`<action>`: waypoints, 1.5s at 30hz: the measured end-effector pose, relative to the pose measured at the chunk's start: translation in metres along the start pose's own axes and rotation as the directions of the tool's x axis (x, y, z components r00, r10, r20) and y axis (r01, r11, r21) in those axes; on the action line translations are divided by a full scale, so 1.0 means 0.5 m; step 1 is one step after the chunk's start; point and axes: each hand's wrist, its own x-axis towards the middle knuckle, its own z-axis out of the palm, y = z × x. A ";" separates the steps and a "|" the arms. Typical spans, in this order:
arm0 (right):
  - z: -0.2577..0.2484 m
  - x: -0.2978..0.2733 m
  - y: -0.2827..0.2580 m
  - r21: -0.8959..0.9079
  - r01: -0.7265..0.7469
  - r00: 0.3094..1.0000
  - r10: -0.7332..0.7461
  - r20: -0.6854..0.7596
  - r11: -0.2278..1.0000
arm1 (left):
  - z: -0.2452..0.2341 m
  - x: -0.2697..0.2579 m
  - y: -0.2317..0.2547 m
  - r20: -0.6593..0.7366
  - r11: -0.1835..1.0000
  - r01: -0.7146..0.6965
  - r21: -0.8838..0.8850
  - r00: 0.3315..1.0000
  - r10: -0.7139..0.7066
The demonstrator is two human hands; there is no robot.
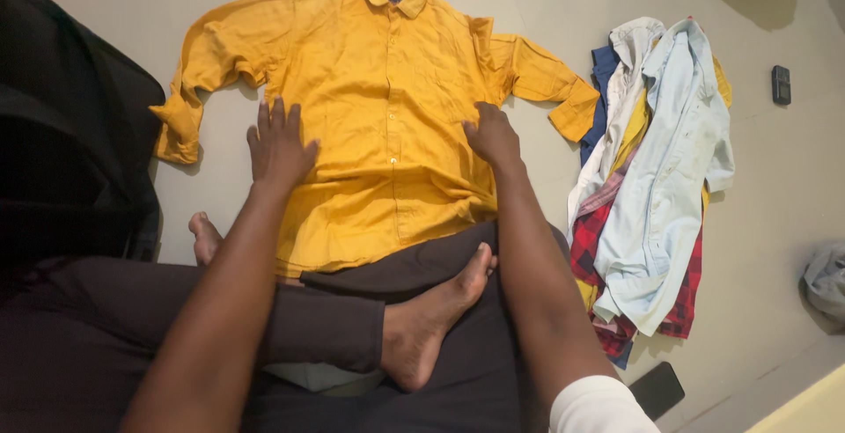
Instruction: The person removes a yellow shirt from a black bag, spreads it out on the floor, and fastens the buttons along the front.
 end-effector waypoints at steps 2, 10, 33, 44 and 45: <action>0.043 0.019 0.055 -0.056 0.190 0.977 -0.194 -0.084 0.980 | 0.015 0.004 -0.005 0.091 1.000 0.018 -0.009 0.996 -0.017; -0.123 0.019 -0.106 -0.319 -0.130 0.657 0.323 0.681 0.939 | -0.092 0.006 0.066 0.412 0.938 0.164 0.306 0.865 -0.286; -0.032 0.086 -0.007 -0.073 -0.300 0.937 0.308 0.166 0.951 | 0.006 0.096 -0.004 -0.082 0.997 0.041 0.061 0.996 -0.036; 0.022 0.081 0.034 -0.158 0.156 0.985 -0.166 -0.055 0.975 | 0.071 0.105 0.000 -0.021 0.979 -0.199 0.038 0.980 0.200; 0.021 0.075 0.029 -0.147 0.154 0.983 -0.167 -0.076 0.977 | 0.082 0.111 -0.006 0.027 0.986 -0.165 0.010 0.986 0.164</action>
